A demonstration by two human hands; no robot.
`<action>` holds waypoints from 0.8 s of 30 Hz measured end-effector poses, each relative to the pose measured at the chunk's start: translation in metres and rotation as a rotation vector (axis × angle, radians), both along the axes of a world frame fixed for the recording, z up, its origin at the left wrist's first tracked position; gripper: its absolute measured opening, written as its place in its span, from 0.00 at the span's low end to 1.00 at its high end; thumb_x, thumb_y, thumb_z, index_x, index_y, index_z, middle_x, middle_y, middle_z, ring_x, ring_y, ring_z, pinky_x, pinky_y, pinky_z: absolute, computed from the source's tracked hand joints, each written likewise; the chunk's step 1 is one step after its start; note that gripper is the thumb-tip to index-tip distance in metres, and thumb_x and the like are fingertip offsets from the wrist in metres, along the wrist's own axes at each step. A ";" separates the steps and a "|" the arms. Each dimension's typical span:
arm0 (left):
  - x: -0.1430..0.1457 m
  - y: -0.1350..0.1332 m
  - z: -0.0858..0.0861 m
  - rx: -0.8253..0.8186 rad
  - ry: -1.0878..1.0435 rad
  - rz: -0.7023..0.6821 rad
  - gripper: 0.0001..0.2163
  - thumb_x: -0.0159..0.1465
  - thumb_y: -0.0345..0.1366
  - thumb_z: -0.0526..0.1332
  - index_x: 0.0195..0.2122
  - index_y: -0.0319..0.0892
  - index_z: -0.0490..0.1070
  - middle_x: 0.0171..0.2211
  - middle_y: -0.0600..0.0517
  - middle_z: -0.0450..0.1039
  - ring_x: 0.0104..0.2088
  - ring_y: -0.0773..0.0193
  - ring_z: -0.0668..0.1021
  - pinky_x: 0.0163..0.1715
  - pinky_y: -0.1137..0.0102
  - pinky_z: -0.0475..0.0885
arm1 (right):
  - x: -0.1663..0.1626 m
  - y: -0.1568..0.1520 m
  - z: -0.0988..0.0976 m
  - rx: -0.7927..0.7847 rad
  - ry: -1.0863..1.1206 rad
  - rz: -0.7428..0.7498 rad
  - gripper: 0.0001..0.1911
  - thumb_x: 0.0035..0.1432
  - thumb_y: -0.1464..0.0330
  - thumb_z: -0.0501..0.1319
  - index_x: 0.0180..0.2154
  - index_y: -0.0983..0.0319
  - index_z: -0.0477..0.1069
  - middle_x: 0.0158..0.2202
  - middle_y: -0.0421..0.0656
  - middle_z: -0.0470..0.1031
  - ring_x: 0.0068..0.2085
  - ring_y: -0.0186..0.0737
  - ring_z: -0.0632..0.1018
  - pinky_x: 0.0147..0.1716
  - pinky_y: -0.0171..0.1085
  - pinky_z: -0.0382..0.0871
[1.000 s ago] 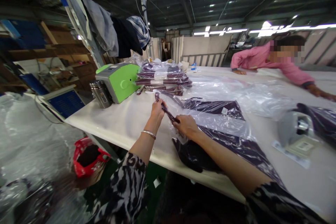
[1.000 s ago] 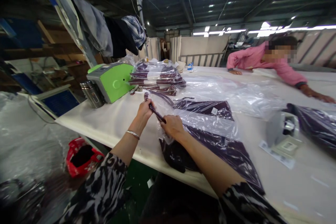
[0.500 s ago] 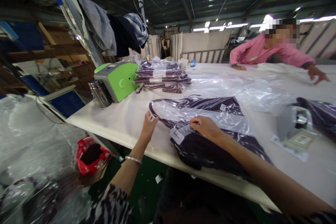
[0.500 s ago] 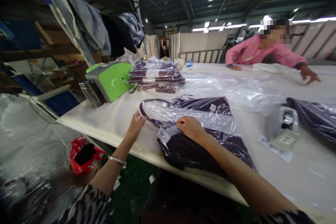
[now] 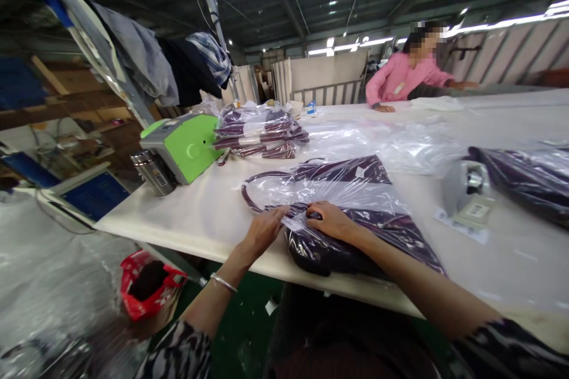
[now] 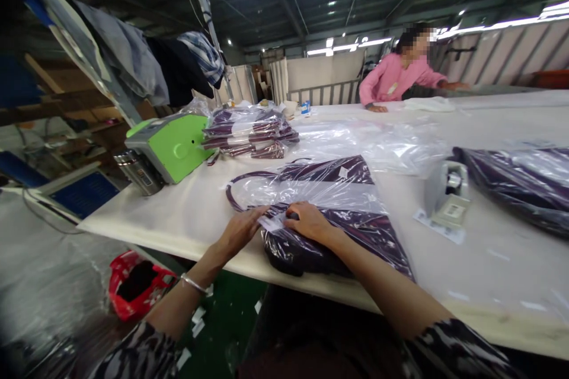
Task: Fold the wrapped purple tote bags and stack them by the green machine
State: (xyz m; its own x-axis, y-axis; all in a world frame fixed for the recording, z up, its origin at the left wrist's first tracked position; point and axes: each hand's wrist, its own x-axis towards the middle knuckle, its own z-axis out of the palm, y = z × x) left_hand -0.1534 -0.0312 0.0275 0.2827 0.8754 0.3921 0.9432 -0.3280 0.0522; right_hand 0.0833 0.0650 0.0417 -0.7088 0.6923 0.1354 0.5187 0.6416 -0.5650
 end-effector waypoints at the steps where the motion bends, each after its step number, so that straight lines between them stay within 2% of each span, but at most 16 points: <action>1: 0.002 0.000 0.002 0.009 0.004 0.018 0.17 0.71 0.32 0.54 0.60 0.44 0.69 0.53 0.44 0.80 0.48 0.57 0.83 0.45 0.64 0.80 | 0.001 -0.001 0.004 -0.042 0.017 -0.006 0.14 0.62 0.60 0.62 0.45 0.60 0.77 0.51 0.47 0.79 0.55 0.47 0.75 0.60 0.46 0.66; 3: 0.009 -0.002 0.004 0.022 0.024 0.035 0.12 0.72 0.34 0.53 0.51 0.44 0.73 0.46 0.45 0.81 0.42 0.57 0.83 0.39 0.65 0.79 | 0.001 -0.005 0.013 -0.131 0.049 -0.028 0.19 0.63 0.54 0.60 0.47 0.60 0.76 0.50 0.47 0.80 0.52 0.46 0.77 0.57 0.45 0.68; 5: 0.017 -0.005 0.004 0.040 0.045 0.047 0.12 0.72 0.32 0.50 0.43 0.43 0.75 0.42 0.44 0.81 0.40 0.55 0.82 0.39 0.63 0.77 | -0.002 -0.012 0.021 -0.160 0.050 -0.034 0.24 0.61 0.50 0.62 0.50 0.59 0.75 0.50 0.47 0.80 0.50 0.47 0.78 0.54 0.45 0.70; 9: 0.027 -0.014 -0.003 0.056 0.050 0.034 0.12 0.72 0.31 0.51 0.40 0.42 0.75 0.38 0.44 0.79 0.41 0.53 0.80 0.41 0.60 0.76 | -0.011 -0.030 0.026 0.032 -0.076 -0.038 0.28 0.54 0.55 0.68 0.52 0.61 0.73 0.52 0.50 0.78 0.54 0.54 0.76 0.56 0.49 0.69; 11: 0.025 -0.017 -0.005 0.031 0.036 -0.036 0.09 0.70 0.31 0.55 0.44 0.44 0.75 0.41 0.47 0.80 0.44 0.56 0.80 0.44 0.63 0.77 | -0.014 -0.034 0.022 0.129 -0.134 -0.056 0.25 0.55 0.59 0.67 0.52 0.63 0.73 0.53 0.51 0.77 0.56 0.56 0.75 0.58 0.50 0.68; 13: 0.020 -0.017 -0.005 0.007 0.007 -0.091 0.11 0.69 0.30 0.58 0.50 0.46 0.74 0.46 0.49 0.80 0.48 0.60 0.80 0.48 0.67 0.77 | -0.016 -0.035 0.017 0.181 -0.153 -0.072 0.21 0.57 0.62 0.65 0.51 0.63 0.73 0.53 0.51 0.77 0.55 0.54 0.75 0.57 0.49 0.68; 15: 0.014 -0.014 -0.003 -0.001 -0.022 -0.095 0.12 0.68 0.31 0.61 0.52 0.46 0.74 0.50 0.49 0.80 0.51 0.61 0.79 0.51 0.67 0.76 | -0.015 -0.033 0.015 0.204 -0.160 -0.079 0.14 0.59 0.64 0.62 0.47 0.62 0.74 0.50 0.49 0.78 0.54 0.52 0.75 0.56 0.47 0.68; 17: 0.010 -0.008 -0.003 0.000 -0.040 -0.066 0.09 0.68 0.33 0.62 0.48 0.46 0.75 0.47 0.48 0.80 0.49 0.58 0.79 0.51 0.64 0.76 | -0.013 -0.031 0.015 0.225 -0.171 -0.074 0.08 0.62 0.65 0.61 0.40 0.61 0.75 0.46 0.47 0.79 0.52 0.50 0.76 0.55 0.46 0.67; 19: 0.012 -0.001 -0.004 0.004 -0.054 -0.020 0.05 0.68 0.34 0.60 0.41 0.45 0.76 0.42 0.48 0.80 0.45 0.56 0.79 0.47 0.62 0.76 | -0.013 -0.031 0.016 0.253 -0.143 -0.069 0.08 0.65 0.65 0.59 0.35 0.61 0.75 0.45 0.46 0.79 0.52 0.48 0.75 0.56 0.46 0.66; 22: 0.023 0.007 -0.009 0.023 -0.088 0.060 0.07 0.70 0.35 0.58 0.37 0.43 0.75 0.37 0.46 0.77 0.42 0.54 0.78 0.44 0.61 0.75 | -0.017 -0.035 0.012 0.298 -0.036 -0.071 0.08 0.66 0.66 0.59 0.37 0.61 0.75 0.48 0.45 0.79 0.54 0.45 0.75 0.58 0.45 0.64; 24: 0.031 0.009 -0.012 0.021 -0.108 0.067 0.08 0.70 0.34 0.57 0.36 0.41 0.75 0.37 0.45 0.77 0.42 0.52 0.78 0.43 0.60 0.75 | -0.021 -0.040 0.005 0.302 -0.060 -0.029 0.08 0.66 0.67 0.59 0.37 0.62 0.76 0.47 0.46 0.79 0.52 0.45 0.75 0.57 0.44 0.65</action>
